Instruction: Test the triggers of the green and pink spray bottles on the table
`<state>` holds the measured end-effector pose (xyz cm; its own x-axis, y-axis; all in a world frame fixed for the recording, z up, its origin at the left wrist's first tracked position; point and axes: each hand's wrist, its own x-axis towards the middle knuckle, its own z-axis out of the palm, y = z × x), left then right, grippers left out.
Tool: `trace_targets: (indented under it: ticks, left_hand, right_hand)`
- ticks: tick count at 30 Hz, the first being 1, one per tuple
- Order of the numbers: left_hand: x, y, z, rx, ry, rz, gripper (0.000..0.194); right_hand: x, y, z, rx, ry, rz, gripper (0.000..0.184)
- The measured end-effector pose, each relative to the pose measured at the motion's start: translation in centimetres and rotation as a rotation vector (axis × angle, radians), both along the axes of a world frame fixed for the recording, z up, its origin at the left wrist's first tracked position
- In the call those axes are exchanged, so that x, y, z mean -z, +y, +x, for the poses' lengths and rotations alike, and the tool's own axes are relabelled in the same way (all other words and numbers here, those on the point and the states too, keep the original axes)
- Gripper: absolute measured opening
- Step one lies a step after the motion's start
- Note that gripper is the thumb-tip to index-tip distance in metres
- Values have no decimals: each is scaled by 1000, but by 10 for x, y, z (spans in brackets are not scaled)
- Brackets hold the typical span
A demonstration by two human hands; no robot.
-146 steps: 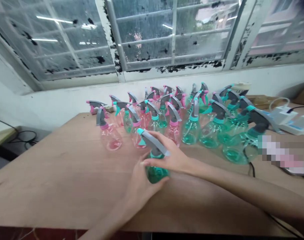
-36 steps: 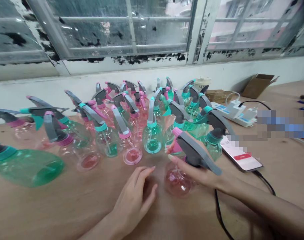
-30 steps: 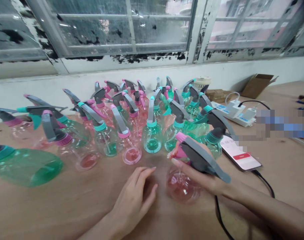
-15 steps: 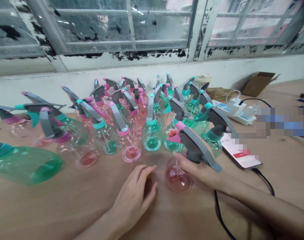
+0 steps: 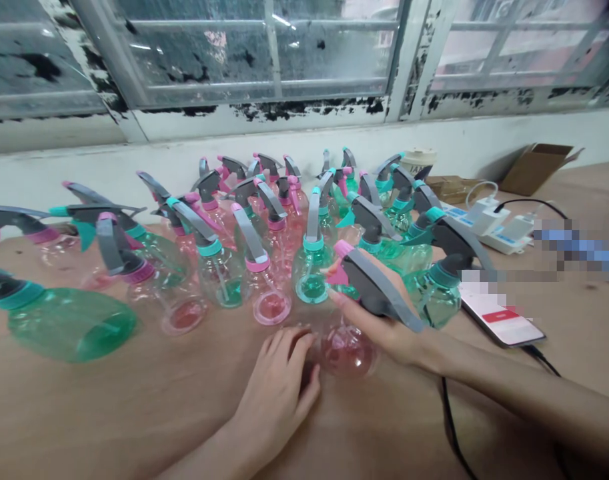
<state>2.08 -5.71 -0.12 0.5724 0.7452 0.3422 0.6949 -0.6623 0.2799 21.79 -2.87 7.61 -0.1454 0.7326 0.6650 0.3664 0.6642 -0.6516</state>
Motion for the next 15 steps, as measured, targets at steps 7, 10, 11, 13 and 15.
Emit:
trace_targets:
  ticks: [7, 10, 11, 13, 15]
  left_hand:
    - [2, 2, 1, -5, 68, -2, 38]
    - [1, 2, 0, 1, 70, 14, 39]
    - [0, 2, 0, 1, 71, 18, 40]
    - [0, 2, 0, 0, 74, 26, 40]
    - [1, 2, 0, 3, 76, 34, 39]
  right_hand:
    - [16, 11, -3, -5, 41, -29, 18]
    - [15, 10, -2, -19, 41, -29, 20]
    - [15, 9, -2, -24, 41, -40, 20]
    - [15, 9, -2, -32, 46, -68, 19]
    - [16, 9, -2, -38, 51, -92, 20]
